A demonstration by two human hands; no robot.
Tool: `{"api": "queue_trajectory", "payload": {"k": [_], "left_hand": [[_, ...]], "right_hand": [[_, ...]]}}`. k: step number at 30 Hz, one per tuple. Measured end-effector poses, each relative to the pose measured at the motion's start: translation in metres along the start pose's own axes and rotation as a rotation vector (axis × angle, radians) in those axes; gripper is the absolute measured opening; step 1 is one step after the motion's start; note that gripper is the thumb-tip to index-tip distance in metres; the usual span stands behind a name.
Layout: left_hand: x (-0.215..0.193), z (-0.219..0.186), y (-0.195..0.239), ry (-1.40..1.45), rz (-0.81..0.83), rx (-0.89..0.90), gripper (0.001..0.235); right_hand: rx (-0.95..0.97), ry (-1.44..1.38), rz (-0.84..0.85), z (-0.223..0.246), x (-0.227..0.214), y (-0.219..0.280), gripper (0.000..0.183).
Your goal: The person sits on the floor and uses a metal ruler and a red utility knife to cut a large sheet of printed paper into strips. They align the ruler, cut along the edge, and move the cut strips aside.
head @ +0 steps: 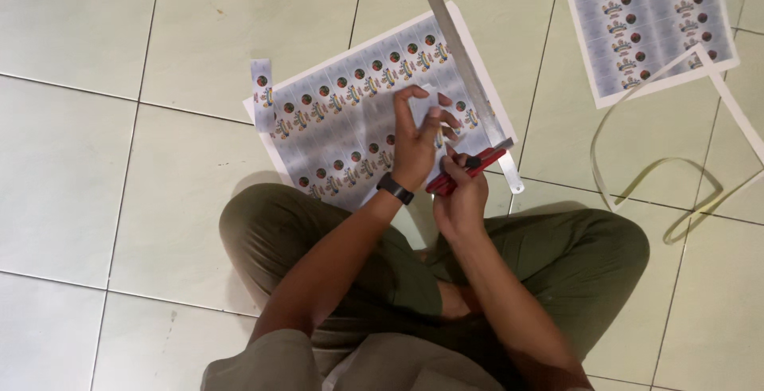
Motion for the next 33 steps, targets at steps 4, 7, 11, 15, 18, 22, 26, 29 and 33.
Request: {"api": "queue_trajectory", "payload": {"k": [4, 7, 11, 15, 18, 22, 26, 29, 33], "left_hand": [[0.015, -0.020, 0.008, -0.121, 0.041, 0.032, 0.029], [0.006, -0.055, 0.001, -0.270, 0.019, 0.134, 0.055], [-0.077, -0.087, -0.066, -0.890, -0.108, 0.170, 0.031], [-0.293, -0.123, -0.118, -1.634, -0.656, -0.325, 0.051], [-0.420, -0.122, -0.103, -1.738, -0.930, -0.453, 0.071], [-0.377, -0.139, -0.074, -1.696, -0.887, -0.309, 0.048], [-0.408, -0.120, -0.094, -1.716, -0.974, -0.314, 0.049], [-0.413, -0.113, -0.100, -1.677, -1.025, -0.348, 0.046], [-0.398, -0.122, -0.093, -1.638, -1.103, -0.513, 0.036]], "right_hand": [[-0.025, 0.045, 0.025, -0.001, -0.003, -0.001, 0.034], [-0.061, 0.143, 0.094, 0.018, 0.017, 0.002, 0.039], [-0.084, 0.154, 0.044, 0.040, 0.009, 0.002, 0.042], [0.008, 0.193, -0.033, 0.032, -0.011, -0.002, 0.042], [-0.069, 0.159, 0.055, 0.031, -0.003, 0.002, 0.043], [-0.060, 0.199, 0.062, 0.024, -0.007, -0.001, 0.042], [-0.044, 0.187, 0.068, 0.015, -0.012, -0.003, 0.043], [-0.041, 0.191, 0.054, 0.010, -0.017, -0.003, 0.042], [-0.039, 0.208, 0.044, 0.006, -0.023, -0.006, 0.042]]}}
Point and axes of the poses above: each hand's wrist, its own y-axis away from the middle knuckle, its own x-axis out of the palm, z = x × y, the point moved 10 cm from there along -y, towards the middle knuckle, and after that the axes turned 12 degrees about -x, right-handed, at the moved point
